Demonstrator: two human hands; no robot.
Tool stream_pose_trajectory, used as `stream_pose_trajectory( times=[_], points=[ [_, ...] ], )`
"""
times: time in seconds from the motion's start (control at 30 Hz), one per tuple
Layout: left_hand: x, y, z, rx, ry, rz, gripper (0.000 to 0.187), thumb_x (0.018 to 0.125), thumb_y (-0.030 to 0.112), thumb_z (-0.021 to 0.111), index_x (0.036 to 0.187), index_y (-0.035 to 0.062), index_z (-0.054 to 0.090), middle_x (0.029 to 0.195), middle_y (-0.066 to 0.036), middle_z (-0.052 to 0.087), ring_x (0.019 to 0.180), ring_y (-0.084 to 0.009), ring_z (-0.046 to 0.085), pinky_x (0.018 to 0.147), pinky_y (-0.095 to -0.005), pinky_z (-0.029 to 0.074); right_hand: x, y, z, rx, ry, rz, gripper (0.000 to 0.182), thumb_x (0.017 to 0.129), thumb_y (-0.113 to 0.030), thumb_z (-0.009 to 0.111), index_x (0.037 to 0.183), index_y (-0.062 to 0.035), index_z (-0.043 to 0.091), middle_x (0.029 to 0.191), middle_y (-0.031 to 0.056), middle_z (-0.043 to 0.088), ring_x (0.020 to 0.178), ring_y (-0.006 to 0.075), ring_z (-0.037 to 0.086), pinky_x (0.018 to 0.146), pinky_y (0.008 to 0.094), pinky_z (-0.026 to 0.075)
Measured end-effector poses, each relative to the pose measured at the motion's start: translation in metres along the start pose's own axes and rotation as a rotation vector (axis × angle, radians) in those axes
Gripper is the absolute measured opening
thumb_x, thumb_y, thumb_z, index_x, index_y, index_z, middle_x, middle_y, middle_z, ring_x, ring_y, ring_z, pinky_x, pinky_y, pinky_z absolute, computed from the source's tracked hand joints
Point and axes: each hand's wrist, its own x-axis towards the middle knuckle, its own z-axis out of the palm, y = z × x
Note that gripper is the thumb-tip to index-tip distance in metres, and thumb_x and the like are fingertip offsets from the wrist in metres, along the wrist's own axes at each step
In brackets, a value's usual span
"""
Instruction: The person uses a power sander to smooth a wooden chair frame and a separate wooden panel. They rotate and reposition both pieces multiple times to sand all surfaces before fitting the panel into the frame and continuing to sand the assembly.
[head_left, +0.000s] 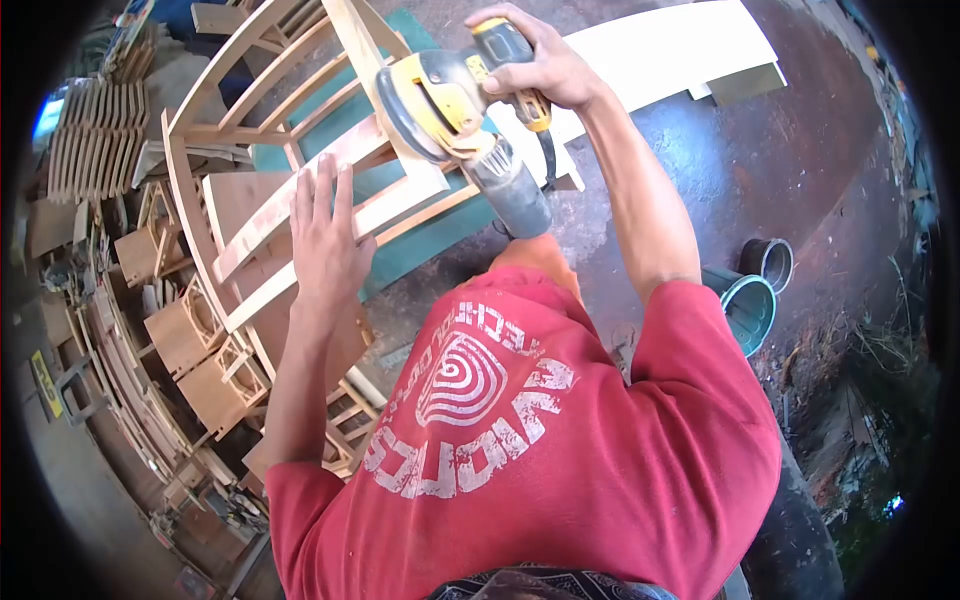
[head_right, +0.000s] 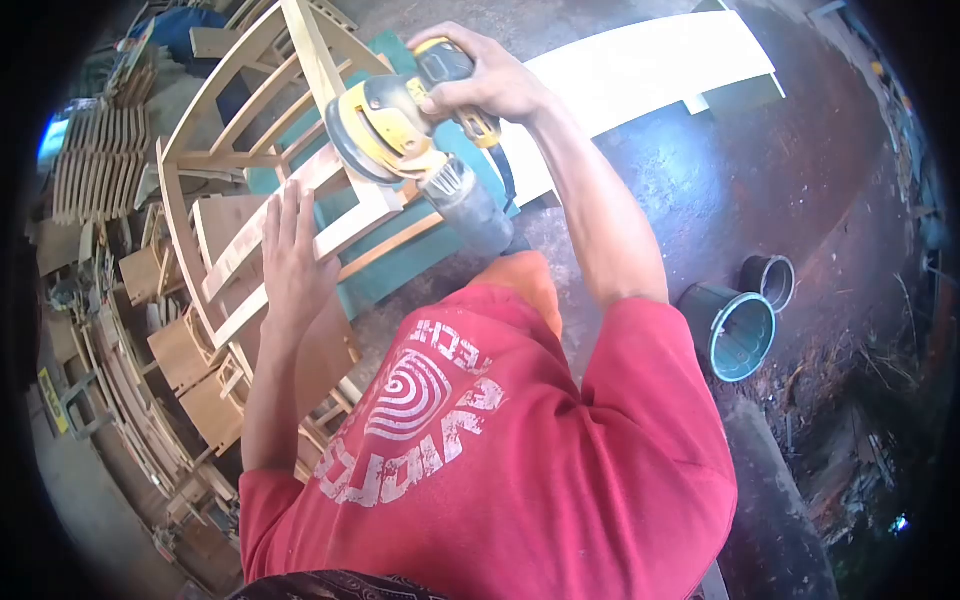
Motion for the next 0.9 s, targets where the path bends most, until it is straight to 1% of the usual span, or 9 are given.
stream_pose_trajectory(
  times=[0.07,0.13,0.17,0.23,0.27,0.33,0.47,0.67,0.9],
  points=[
    [-0.005,-0.004,-0.002,-0.028,-0.028,0.036,0.098,0.069,0.006,0.081,0.156,0.0036,0.037,0.163,-0.022,0.034,0.149,-0.0508,0.030,0.121,-0.0582,0.029,-0.025,0.005,0.011,0.138,-0.035,0.159,0.067,0.068,-0.020,0.087,0.130,-0.0121,0.063,0.106,0.0071,0.069,0.094,0.0175,0.067,0.085,0.0325,0.055],
    [-0.006,-0.007,-0.002,-0.031,-0.029,0.043,0.100,0.069,0.006,0.082,0.157,0.0045,0.035,0.165,-0.020,0.032,0.150,-0.0498,0.029,0.121,-0.0580,0.030,-0.039,0.004,0.014,0.025,0.027,-0.023,0.067,0.068,-0.020,0.088,0.130,-0.0115,0.063,0.107,0.0064,0.068,0.096,0.0163,0.066,0.087,0.0327,0.054],
    [-0.007,-0.006,-0.002,-0.035,-0.030,0.042,0.101,0.069,0.007,0.083,0.158,0.0048,0.035,0.165,-0.020,0.031,0.150,-0.0493,0.029,0.121,-0.0584,0.030,-0.048,-0.005,0.014,0.132,-0.046,0.209,0.069,0.068,-0.024,0.090,0.130,-0.0099,0.063,0.109,0.0067,0.068,0.099,0.0181,0.066,0.090,0.0342,0.053],
    [-0.007,-0.008,0.003,-0.011,-0.015,0.043,0.101,0.069,0.008,0.084,0.158,0.0047,0.034,0.164,-0.020,0.032,0.150,-0.0486,0.029,0.121,-0.0585,0.030,-0.056,-0.036,0.015,-0.002,-0.019,0.189,0.072,0.071,-0.013,0.088,0.136,-0.0092,0.057,0.113,0.0132,0.066,0.080,0.0159,0.068,0.063,0.0297,0.056],
    [-0.006,-0.007,0.002,-0.013,-0.018,0.039,0.099,0.071,0.009,0.084,0.157,0.0052,0.035,0.164,-0.019,0.032,0.150,-0.0485,0.030,0.120,-0.0583,0.030,-0.060,-0.044,0.019,-0.001,-0.019,0.185,0.072,0.071,-0.013,0.088,0.136,-0.0092,0.057,0.113,0.0132,0.066,0.080,0.0159,0.068,0.063,0.0297,0.056],
    [-0.007,-0.006,0.000,-0.022,-0.023,0.039,0.098,0.072,0.010,0.084,0.157,0.0056,0.036,0.164,-0.019,0.032,0.150,-0.0484,0.030,0.120,-0.0582,0.031,-0.071,-0.054,0.029,0.061,0.131,0.191,0.071,0.071,-0.021,0.087,0.135,-0.0087,0.057,0.108,0.0169,0.069,0.094,0.0251,0.070,0.080,0.0382,0.058],
    [-0.013,-0.026,-0.013,-0.278,-0.009,0.110,0.081,0.081,0.018,0.081,0.152,0.0042,0.045,0.162,-0.019,0.037,0.151,-0.0451,0.031,0.122,-0.0553,0.029,-0.118,-0.039,0.045,-0.287,0.347,-0.132,0.073,0.068,-0.030,0.092,0.129,-0.0047,0.062,0.119,0.0112,0.065,0.109,0.0223,0.064,0.097,0.0350,0.052],
    [-0.018,-0.080,-0.010,-0.536,0.043,0.160,0.064,0.104,0.045,0.051,0.152,0.0031,0.047,0.156,-0.022,0.046,0.149,-0.0409,0.037,0.124,-0.0489,0.026,-0.197,-0.027,0.141,-0.530,0.815,-0.291,0.074,0.071,-0.014,0.087,0.135,-0.0026,0.051,0.125,0.0159,0.063,0.113,0.0261,0.062,0.099,0.0402,0.050],
    [0.031,-0.078,0.001,-0.397,-0.162,-0.057,0.071,0.100,0.063,0.049,0.148,0.0092,0.051,0.135,-0.022,0.064,0.127,-0.0403,0.060,0.109,-0.0450,0.044,-0.178,0.026,0.311,-0.405,1.169,-0.354,0.077,0.069,-0.012,0.084,0.134,-0.0023,0.045,0.124,0.0166,0.055,0.116,0.0283,0.055,0.102,0.0432,0.044]
  ],
)
